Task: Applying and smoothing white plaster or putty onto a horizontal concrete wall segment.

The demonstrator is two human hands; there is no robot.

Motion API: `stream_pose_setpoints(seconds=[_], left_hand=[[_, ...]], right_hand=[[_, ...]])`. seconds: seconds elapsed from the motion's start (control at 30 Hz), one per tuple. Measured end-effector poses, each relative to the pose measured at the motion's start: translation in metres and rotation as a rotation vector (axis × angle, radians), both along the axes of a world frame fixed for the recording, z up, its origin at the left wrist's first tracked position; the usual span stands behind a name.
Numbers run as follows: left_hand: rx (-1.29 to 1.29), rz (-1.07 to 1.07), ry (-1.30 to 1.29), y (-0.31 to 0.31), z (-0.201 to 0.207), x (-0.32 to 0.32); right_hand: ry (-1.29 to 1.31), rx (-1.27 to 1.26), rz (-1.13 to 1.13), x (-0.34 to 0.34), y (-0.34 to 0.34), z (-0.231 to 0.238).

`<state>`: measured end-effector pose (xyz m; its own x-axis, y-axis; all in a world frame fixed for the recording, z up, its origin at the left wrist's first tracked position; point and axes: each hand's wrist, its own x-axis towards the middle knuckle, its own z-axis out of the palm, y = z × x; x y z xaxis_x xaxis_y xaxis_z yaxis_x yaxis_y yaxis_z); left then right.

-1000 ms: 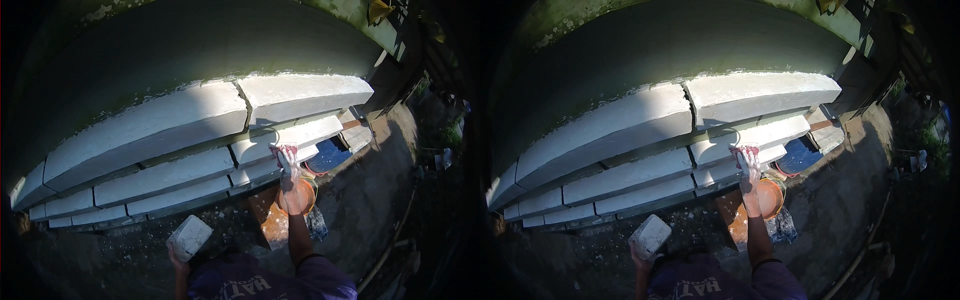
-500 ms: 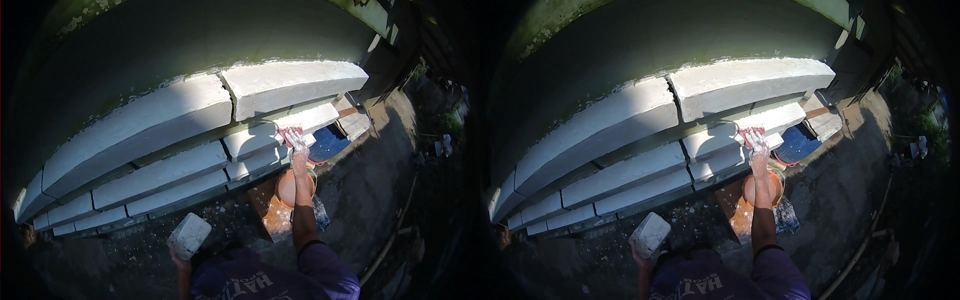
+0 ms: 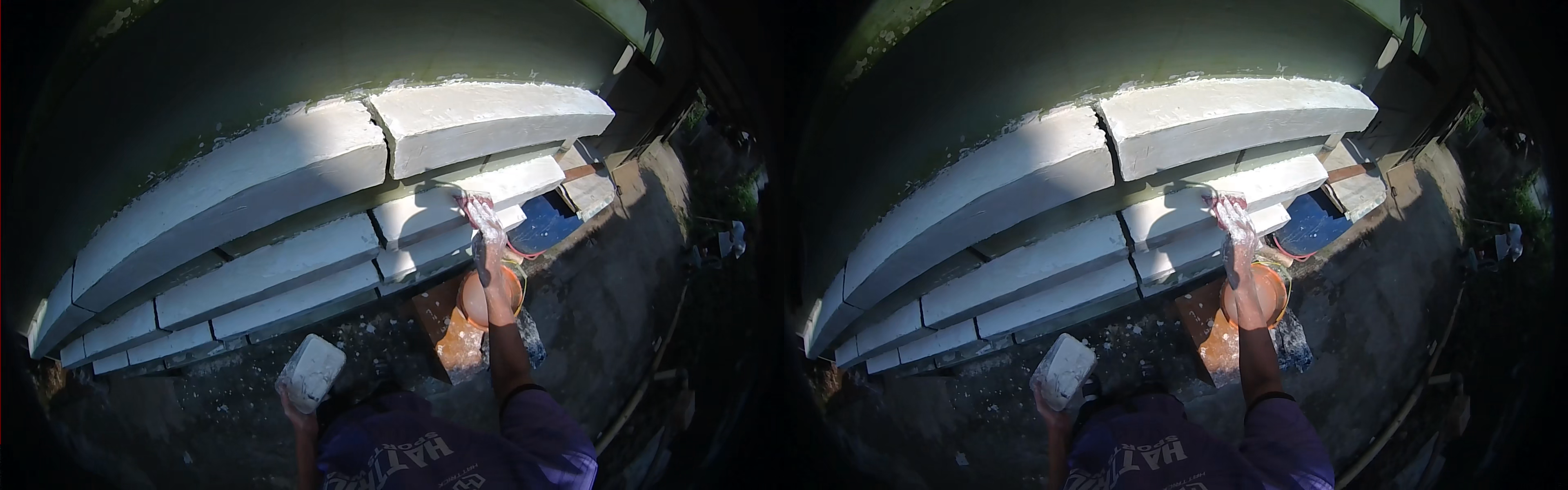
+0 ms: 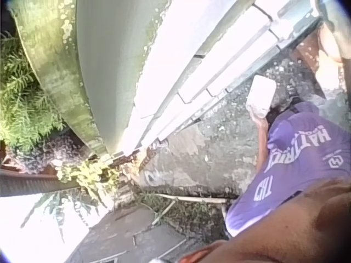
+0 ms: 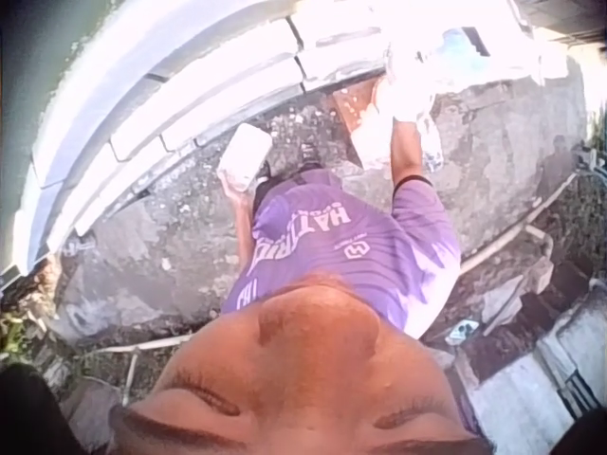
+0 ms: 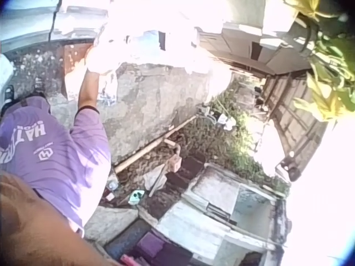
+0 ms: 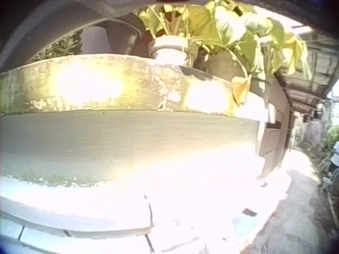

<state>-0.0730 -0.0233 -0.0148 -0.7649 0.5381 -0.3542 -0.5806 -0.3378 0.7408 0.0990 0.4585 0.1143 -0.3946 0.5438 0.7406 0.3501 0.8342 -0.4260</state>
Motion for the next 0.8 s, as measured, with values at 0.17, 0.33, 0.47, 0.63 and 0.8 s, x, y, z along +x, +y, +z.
stream_pose_setpoints(seconds=[0.17,0.33,0.47,0.63,0.8], left_hand=[[-0.129,0.0,0.228,0.005,0.01,0.008],[-0.276,-0.039,0.462,0.011,0.019,0.011],[0.124,-0.051,0.086,0.013,0.033,0.012],[-0.009,-0.001,0.107,0.001,0.033,0.017],[-0.049,0.02,0.044,-0.002,-0.012,0.003]], right_hand=[[-0.202,0.129,0.105,-0.038,-0.062,-0.044],[0.005,0.247,0.047,-0.041,-0.089,-0.069],[-0.026,0.159,-0.105,-0.05,-0.079,-0.12],[-0.109,-0.035,0.122,-0.063,-0.121,-0.169],[0.224,-0.738,0.223,-0.056,-0.176,-0.16]])
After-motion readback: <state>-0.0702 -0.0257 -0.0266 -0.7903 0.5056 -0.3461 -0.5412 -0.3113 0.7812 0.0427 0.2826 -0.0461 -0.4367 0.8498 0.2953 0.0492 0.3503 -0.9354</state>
